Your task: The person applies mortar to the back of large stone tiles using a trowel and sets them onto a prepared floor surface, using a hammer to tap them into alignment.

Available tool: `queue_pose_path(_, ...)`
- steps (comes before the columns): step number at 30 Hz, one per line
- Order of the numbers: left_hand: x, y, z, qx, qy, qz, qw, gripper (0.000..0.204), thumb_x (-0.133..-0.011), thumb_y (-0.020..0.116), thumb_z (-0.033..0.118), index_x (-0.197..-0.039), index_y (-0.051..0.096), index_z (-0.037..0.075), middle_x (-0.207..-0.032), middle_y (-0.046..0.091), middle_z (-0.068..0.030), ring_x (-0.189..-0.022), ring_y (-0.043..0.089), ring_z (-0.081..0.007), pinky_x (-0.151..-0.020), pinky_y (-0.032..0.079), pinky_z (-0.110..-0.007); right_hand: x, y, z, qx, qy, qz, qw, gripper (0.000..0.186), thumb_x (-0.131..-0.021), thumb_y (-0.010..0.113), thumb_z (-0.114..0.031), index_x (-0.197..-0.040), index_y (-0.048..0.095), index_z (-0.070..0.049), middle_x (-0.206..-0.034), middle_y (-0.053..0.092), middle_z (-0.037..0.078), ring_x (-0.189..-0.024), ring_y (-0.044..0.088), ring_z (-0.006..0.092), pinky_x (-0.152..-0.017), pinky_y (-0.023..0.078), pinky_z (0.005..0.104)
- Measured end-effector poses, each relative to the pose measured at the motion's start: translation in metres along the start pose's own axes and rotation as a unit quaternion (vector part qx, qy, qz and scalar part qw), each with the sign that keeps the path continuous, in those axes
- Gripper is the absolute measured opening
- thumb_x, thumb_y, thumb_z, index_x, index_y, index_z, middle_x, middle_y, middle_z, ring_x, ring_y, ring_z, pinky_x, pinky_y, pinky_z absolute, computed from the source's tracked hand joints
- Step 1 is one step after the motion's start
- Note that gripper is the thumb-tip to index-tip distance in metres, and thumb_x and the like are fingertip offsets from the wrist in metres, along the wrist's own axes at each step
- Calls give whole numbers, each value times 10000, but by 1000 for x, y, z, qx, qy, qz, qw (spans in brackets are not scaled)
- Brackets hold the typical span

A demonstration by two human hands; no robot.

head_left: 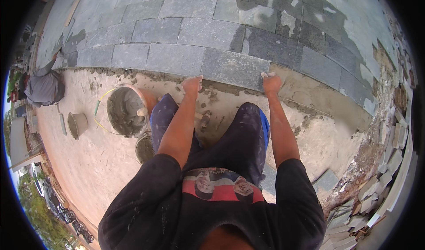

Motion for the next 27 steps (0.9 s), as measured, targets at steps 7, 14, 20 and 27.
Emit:
queue_pose_path(7,19,-3,10,-49,-32,35,998,260,-835,763,215,-958,675,4,-884,682,-93,-658,598,-169,-577,516,-306,21,-23,-34,-5,-42,93,995,289,-792,766,-226,-949,645,-16,-888,680,177,-843,668,365,-758,511,437)
queue_pose_path(14,13,-21,18,33,-34,0,999,271,-891,686,250,-1017,640,14,-879,683,-85,-630,580,-167,-551,512,-315,242,95,-123,199,-408,-402,795,540,-851,600,-87,-1374,465,-83,-1409,441,255,-1358,385,442,-1074,396,484)
queue_pose_path(20,70,1,62,-195,150,-17,969,398,-810,720,347,-919,698,-36,-941,706,-207,-944,664,-362,-863,507,-423,299,158,-115,300,-514,-353,722,475,-870,645,-267,-1326,546,-180,-1398,464,162,-1203,515,349,-1070,351,555)
queue_pose_path(27,63,-50,47,-199,272,44,940,312,-795,731,303,-879,665,10,-841,673,-204,-860,663,-355,-756,510,-445,326,157,-106,266,-543,-459,651,632,-859,611,-253,-1418,408,-40,-1380,465,243,-1275,472,418,-1033,434,515)
Point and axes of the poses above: each hand's wrist, its own x-axis away from the middle knuckle, its own y-axis out of the palm, z = x × y, the point moved 6 cm from there along -x, towards the middle knuckle
